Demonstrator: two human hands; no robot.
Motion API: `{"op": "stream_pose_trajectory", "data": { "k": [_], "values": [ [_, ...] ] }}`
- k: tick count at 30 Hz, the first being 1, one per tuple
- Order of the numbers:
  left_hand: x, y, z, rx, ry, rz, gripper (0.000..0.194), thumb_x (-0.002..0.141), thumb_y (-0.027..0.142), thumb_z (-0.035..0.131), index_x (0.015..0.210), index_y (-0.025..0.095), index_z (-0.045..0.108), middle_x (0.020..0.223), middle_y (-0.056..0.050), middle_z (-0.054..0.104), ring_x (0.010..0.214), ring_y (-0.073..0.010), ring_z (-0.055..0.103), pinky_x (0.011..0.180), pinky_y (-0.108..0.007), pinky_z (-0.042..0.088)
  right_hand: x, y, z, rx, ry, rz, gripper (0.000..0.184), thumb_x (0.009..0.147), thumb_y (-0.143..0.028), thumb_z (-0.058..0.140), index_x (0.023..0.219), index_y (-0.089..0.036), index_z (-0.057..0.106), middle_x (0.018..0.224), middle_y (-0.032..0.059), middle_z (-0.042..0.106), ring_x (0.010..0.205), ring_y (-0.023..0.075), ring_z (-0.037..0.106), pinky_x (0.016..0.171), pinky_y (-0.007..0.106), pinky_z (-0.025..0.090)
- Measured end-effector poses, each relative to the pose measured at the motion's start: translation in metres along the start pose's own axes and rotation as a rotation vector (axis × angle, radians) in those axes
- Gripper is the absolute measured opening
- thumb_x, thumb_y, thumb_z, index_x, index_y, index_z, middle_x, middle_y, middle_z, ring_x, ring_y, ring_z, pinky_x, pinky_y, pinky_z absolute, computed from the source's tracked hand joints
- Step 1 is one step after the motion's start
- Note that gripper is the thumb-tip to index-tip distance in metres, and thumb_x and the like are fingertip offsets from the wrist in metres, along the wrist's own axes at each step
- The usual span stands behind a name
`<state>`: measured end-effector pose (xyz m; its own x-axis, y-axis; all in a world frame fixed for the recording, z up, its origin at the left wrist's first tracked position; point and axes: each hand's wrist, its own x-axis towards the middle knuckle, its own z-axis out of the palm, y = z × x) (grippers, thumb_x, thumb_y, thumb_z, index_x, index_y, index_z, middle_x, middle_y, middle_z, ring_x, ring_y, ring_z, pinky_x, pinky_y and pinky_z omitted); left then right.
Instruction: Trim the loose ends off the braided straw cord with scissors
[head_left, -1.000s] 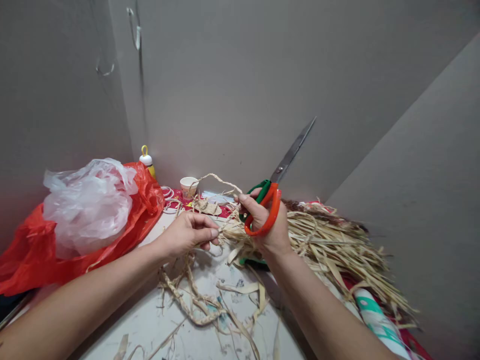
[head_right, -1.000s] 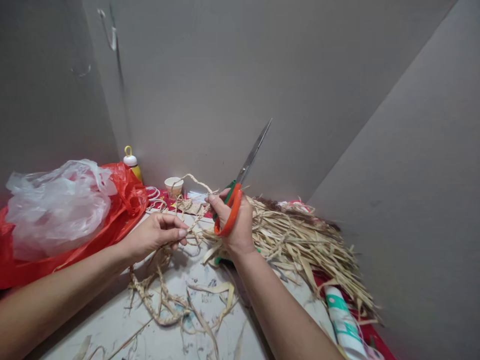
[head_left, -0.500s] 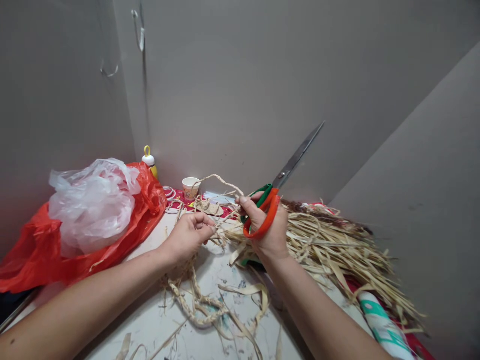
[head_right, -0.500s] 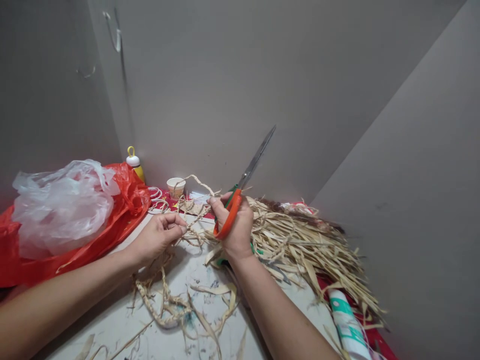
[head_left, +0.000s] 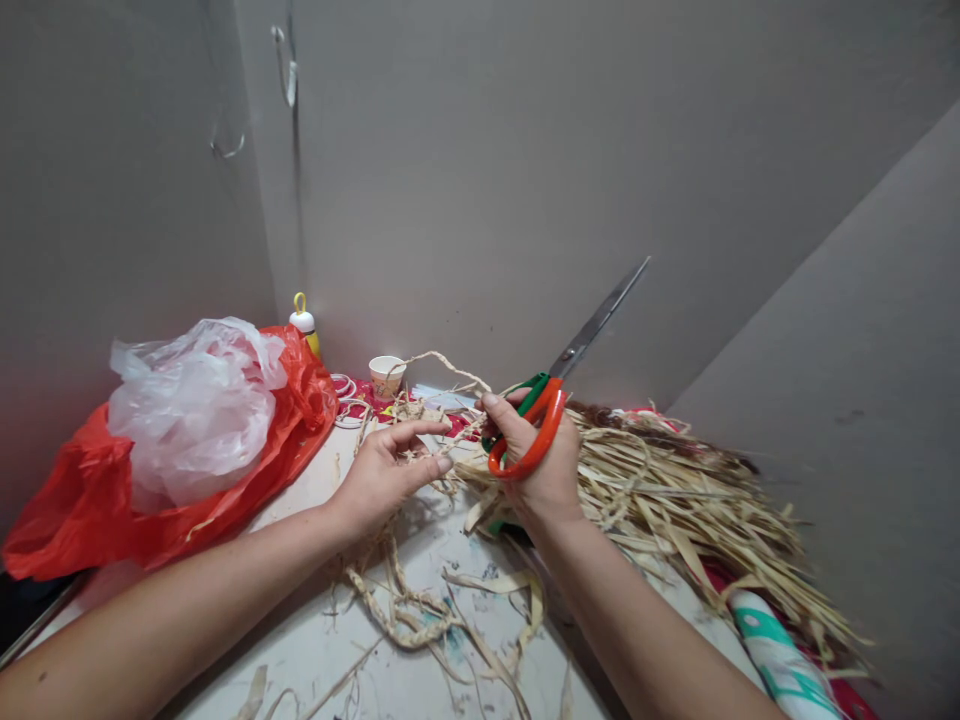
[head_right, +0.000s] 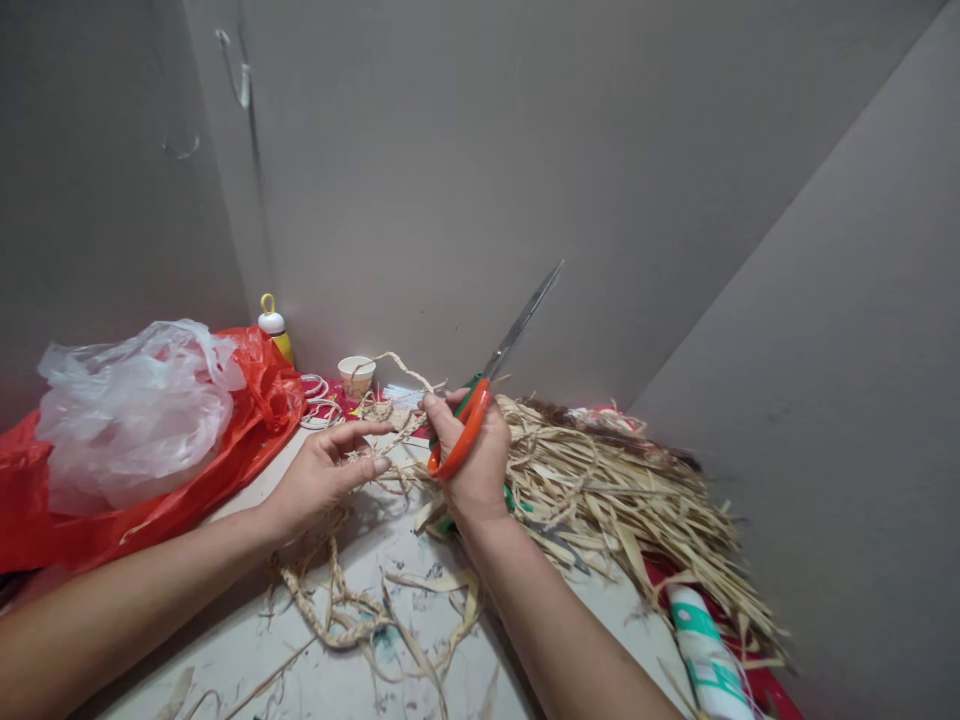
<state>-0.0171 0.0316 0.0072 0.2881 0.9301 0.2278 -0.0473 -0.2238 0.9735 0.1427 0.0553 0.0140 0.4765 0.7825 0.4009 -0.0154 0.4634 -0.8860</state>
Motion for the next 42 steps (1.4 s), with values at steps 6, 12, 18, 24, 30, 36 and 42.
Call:
{"op": "stream_pose_trajectory", "data": {
  "k": [6, 12, 18, 24, 30, 36, 42],
  "values": [
    [-0.001, -0.005, 0.002, 0.056, 0.051, 0.1, 0.023, 0.076, 0.028, 0.067, 0.094, 0.016, 0.072, 0.086, -0.005, 0.068, 0.077, -0.0138, 0.056, 0.072, -0.026, 0.043, -0.003, -0.004, 0.003, 0.048, -0.006, 0.035, 0.032, 0.062, -0.037, 0.077, 0.072, -0.018, 0.053, 0.059, -0.0049, 0.057, 0.047, 0.0086, 0.048, 0.045, 0.023, 0.039],
    [0.002, -0.002, 0.002, -0.026, 0.018, 0.042, 0.021, 0.079, 0.033, 0.062, 0.084, 0.014, 0.068, 0.056, 0.003, 0.056, 0.055, -0.0088, 0.048, 0.058, -0.022, 0.038, -0.006, -0.005, 0.006, 0.149, -0.03, 0.062, 0.031, 0.063, -0.036, 0.076, 0.073, -0.018, 0.053, 0.063, -0.0029, 0.062, 0.045, 0.0089, 0.05, 0.043, 0.023, 0.041],
    [0.002, 0.006, 0.002, -0.164, -0.007, -0.082, 0.03, 0.077, 0.039, 0.064, 0.091, 0.013, 0.065, 0.059, 0.002, 0.059, 0.041, -0.0034, 0.032, 0.042, -0.018, 0.023, -0.005, -0.007, 0.007, 0.241, -0.022, 0.134, 0.031, 0.06, -0.034, 0.078, 0.07, -0.018, 0.054, 0.063, -0.0026, 0.063, 0.046, 0.0085, 0.051, 0.043, 0.022, 0.041],
    [0.004, 0.004, -0.001, -0.362, -0.088, -0.229, 0.029, 0.071, 0.034, 0.07, 0.089, 0.012, 0.065, 0.063, -0.002, 0.065, 0.041, -0.0053, 0.047, 0.04, -0.017, 0.033, 0.002, -0.007, 0.001, 0.232, 0.016, 0.062, 0.028, 0.062, -0.032, 0.076, 0.071, -0.018, 0.054, 0.064, -0.003, 0.063, 0.046, 0.0073, 0.051, 0.042, 0.02, 0.04],
    [0.004, 0.004, -0.005, -0.431, -0.369, -0.351, 0.029, 0.073, 0.032, 0.07, 0.094, 0.013, 0.063, 0.067, -0.004, 0.068, 0.044, -0.012, 0.061, 0.04, -0.019, 0.042, 0.005, -0.008, -0.001, 0.237, 0.026, 0.051, 0.028, 0.061, -0.03, 0.077, 0.07, -0.018, 0.054, 0.062, -0.0036, 0.061, 0.047, 0.0075, 0.051, 0.044, 0.02, 0.039],
    [0.0, 0.011, -0.007, -0.407, -0.506, -0.404, 0.033, 0.074, 0.03, 0.069, 0.102, 0.013, 0.062, 0.054, -0.002, 0.065, 0.041, -0.0139, 0.06, 0.04, -0.02, 0.042, 0.001, -0.005, 0.0, 0.176, -0.025, 0.038, 0.028, 0.063, -0.034, 0.077, 0.074, -0.019, 0.055, 0.063, -0.0035, 0.061, 0.051, 0.0094, 0.054, 0.046, 0.021, 0.04],
    [0.001, 0.01, -0.005, -0.415, -0.471, -0.411, 0.022, 0.072, 0.024, 0.069, 0.091, 0.013, 0.063, 0.061, -0.003, 0.067, 0.041, -0.0102, 0.057, 0.039, -0.018, 0.038, 0.001, -0.008, 0.0, 0.166, -0.026, 0.005, 0.029, 0.064, -0.034, 0.077, 0.075, -0.019, 0.054, 0.059, -0.0048, 0.058, 0.052, 0.0102, 0.054, 0.048, 0.022, 0.041]
  ]
}}
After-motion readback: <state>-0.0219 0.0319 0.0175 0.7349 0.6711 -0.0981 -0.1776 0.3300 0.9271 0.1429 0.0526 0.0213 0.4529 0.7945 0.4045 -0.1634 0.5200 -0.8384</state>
